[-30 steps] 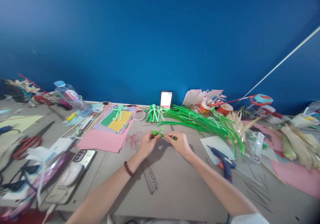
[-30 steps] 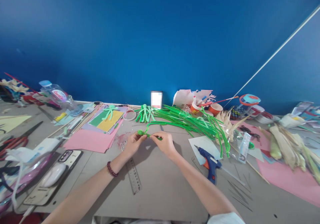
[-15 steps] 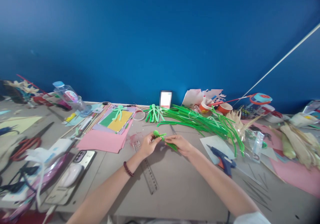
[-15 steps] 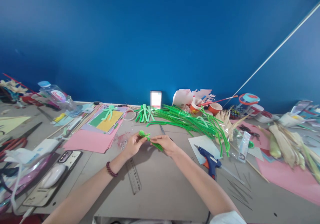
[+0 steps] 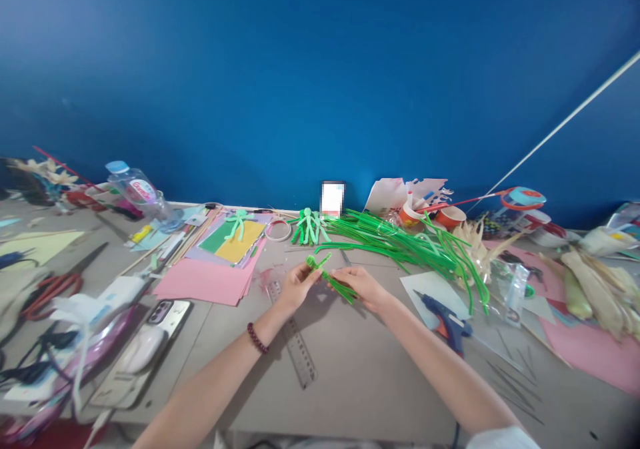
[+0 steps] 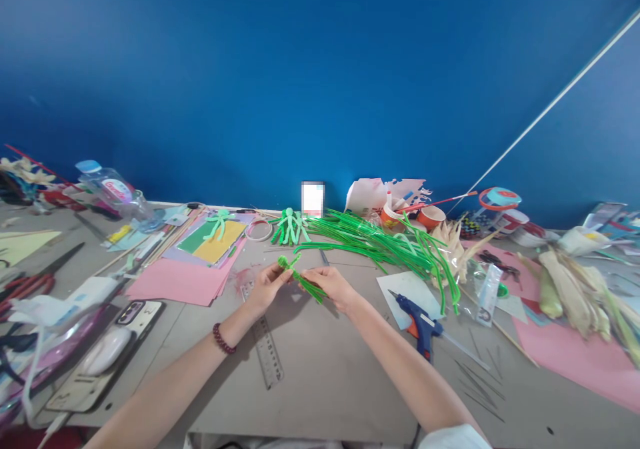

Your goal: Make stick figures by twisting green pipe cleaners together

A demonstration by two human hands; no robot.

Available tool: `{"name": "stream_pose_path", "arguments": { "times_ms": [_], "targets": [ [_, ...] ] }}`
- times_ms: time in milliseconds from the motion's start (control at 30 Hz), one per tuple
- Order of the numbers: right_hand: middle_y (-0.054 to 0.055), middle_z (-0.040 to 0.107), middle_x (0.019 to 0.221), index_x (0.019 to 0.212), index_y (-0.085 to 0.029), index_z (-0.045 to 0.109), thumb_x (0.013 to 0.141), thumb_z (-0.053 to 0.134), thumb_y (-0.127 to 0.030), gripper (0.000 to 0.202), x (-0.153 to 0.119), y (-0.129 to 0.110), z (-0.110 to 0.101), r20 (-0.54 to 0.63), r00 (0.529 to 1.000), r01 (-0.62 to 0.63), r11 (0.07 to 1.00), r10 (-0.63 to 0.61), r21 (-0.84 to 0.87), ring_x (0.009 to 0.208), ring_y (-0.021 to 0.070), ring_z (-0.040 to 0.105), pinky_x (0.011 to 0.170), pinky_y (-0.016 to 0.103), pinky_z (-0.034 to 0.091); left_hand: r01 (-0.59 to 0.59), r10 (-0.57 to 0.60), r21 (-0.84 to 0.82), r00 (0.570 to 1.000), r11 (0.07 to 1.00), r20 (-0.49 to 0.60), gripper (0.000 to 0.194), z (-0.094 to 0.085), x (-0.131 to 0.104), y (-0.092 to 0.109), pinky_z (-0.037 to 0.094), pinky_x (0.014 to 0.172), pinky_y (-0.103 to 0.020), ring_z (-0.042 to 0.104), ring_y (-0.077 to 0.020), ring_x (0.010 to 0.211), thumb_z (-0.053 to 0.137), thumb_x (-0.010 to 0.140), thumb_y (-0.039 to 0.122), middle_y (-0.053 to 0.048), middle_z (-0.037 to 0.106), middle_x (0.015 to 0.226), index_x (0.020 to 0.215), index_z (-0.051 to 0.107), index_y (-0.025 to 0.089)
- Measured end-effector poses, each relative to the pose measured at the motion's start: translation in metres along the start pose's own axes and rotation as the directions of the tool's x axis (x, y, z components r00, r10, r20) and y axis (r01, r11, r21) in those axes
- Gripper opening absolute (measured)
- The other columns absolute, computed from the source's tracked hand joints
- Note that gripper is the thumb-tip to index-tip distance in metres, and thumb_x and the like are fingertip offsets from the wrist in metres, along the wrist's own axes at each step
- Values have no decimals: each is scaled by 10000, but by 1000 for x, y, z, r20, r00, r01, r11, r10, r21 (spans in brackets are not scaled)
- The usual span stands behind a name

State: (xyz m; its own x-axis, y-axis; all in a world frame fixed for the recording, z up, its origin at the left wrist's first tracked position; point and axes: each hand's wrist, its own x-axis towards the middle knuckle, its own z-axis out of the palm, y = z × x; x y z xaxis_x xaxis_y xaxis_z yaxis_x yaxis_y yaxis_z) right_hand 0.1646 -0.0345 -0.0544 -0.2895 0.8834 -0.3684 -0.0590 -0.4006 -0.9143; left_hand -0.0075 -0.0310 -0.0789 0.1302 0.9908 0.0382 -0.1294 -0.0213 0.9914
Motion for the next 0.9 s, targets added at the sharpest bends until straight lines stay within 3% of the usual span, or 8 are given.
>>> {"name": "stream_pose_path", "arguments": {
  "times_ms": [300, 900],
  "targets": [
    [57, 710, 704, 760, -142, 739, 670, 676, -512, 385, -3, 0, -4, 68, 987, 160, 962, -148, -222, 641, 168, 640, 584, 249, 467, -16, 16, 47, 1000, 999, 4, 326, 2, -2, 2, 432, 609, -267, 538, -137, 592, 716, 641, 457, -3, 586, 584, 628, 604, 151],
    [63, 702, 688, 744, -133, 725, 705, 642, -528, 406, -4, -1, -3, 108, 979, 193, 949, -171, -249, 626, 170, 638, 556, 245, 473, -37, 36, 73, 999, 997, 11, 322, 1, -1, -6, 428, 593, -260, 531, -136, 597, 698, 664, 456, -9, 590, 603, 640, 605, 148]
  ]
}}
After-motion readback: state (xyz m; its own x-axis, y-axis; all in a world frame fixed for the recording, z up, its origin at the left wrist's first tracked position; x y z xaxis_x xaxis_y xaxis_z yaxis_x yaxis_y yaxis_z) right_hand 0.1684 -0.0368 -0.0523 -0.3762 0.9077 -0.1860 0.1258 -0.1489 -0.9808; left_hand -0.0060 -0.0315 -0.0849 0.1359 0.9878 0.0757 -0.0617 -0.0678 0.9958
